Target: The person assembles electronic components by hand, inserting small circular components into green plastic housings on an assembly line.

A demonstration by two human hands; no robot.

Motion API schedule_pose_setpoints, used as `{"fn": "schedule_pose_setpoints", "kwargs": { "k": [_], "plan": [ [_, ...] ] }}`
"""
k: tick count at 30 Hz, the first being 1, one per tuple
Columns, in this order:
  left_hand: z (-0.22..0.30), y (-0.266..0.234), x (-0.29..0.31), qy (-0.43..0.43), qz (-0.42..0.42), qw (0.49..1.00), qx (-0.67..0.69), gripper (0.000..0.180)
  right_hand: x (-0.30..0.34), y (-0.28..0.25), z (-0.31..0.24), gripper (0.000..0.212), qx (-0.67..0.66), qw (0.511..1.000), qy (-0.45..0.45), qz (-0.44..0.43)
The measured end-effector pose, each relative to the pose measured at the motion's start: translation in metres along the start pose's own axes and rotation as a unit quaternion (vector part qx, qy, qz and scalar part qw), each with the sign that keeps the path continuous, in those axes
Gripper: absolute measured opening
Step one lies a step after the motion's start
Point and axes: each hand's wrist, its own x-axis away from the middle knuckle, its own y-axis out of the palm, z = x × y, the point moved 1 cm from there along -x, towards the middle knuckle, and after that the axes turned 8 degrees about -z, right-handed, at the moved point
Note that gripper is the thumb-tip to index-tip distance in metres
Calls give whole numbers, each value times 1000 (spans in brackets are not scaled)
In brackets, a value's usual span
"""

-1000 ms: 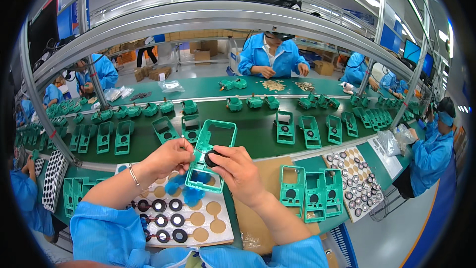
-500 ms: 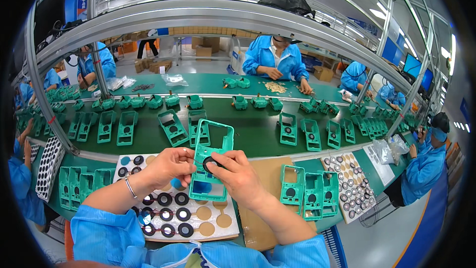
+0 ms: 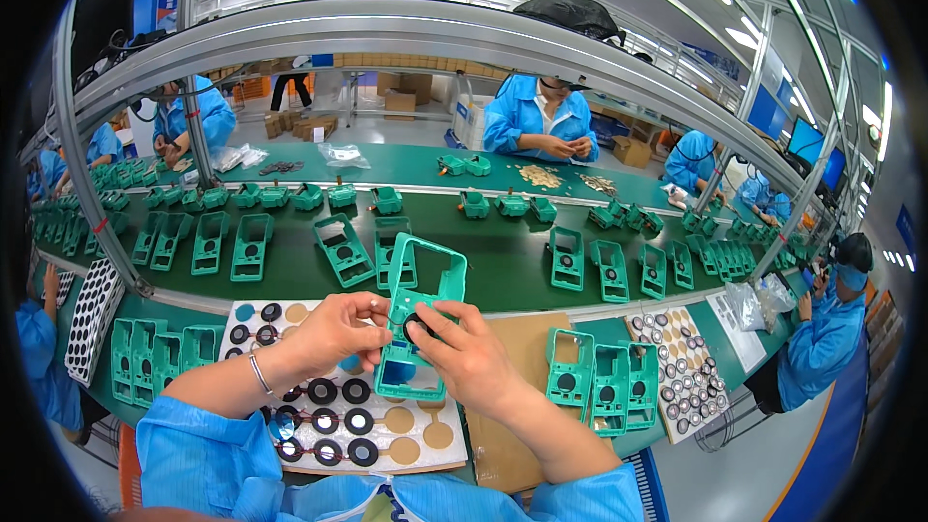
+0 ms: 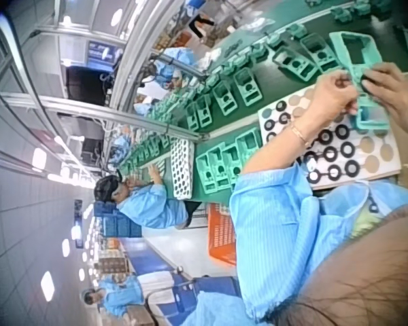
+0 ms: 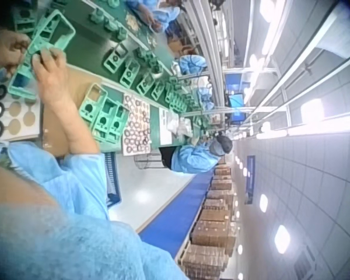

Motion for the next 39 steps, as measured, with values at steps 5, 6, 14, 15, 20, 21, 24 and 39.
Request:
{"fn": "schedule_pose_setpoints", "kwargs": {
  "k": [5,6,14,15,20,21,24,39],
  "plan": [
    [-5,-5,-4,11,25,999,-23,33,-3,-2,-3,43,57,997,50,-6],
    [-1,-3,-3,12,25,999,-17,34,-1,1,1,43,59,997,52,-4],
    [-4,5,-3,52,24,997,-44,33,-10,18,28,38,-568,750,336,30],
    [-2,5,-5,69,28,995,-67,33,-14,20,30,34,-605,731,313,24],
    [0,-14,-7,78,37,989,-118,41,-29,38,73,24,-562,769,299,52],
    [4,-21,-6,60,54,986,-148,47,-28,42,101,24,-580,724,371,40],
    [29,-32,2,38,24,918,-394,25,-6,53,175,23,-489,694,527,37],
    [3,-26,68,1,-126,691,-712,34,-19,77,55,17,-172,977,122,-24]
  ]
}}
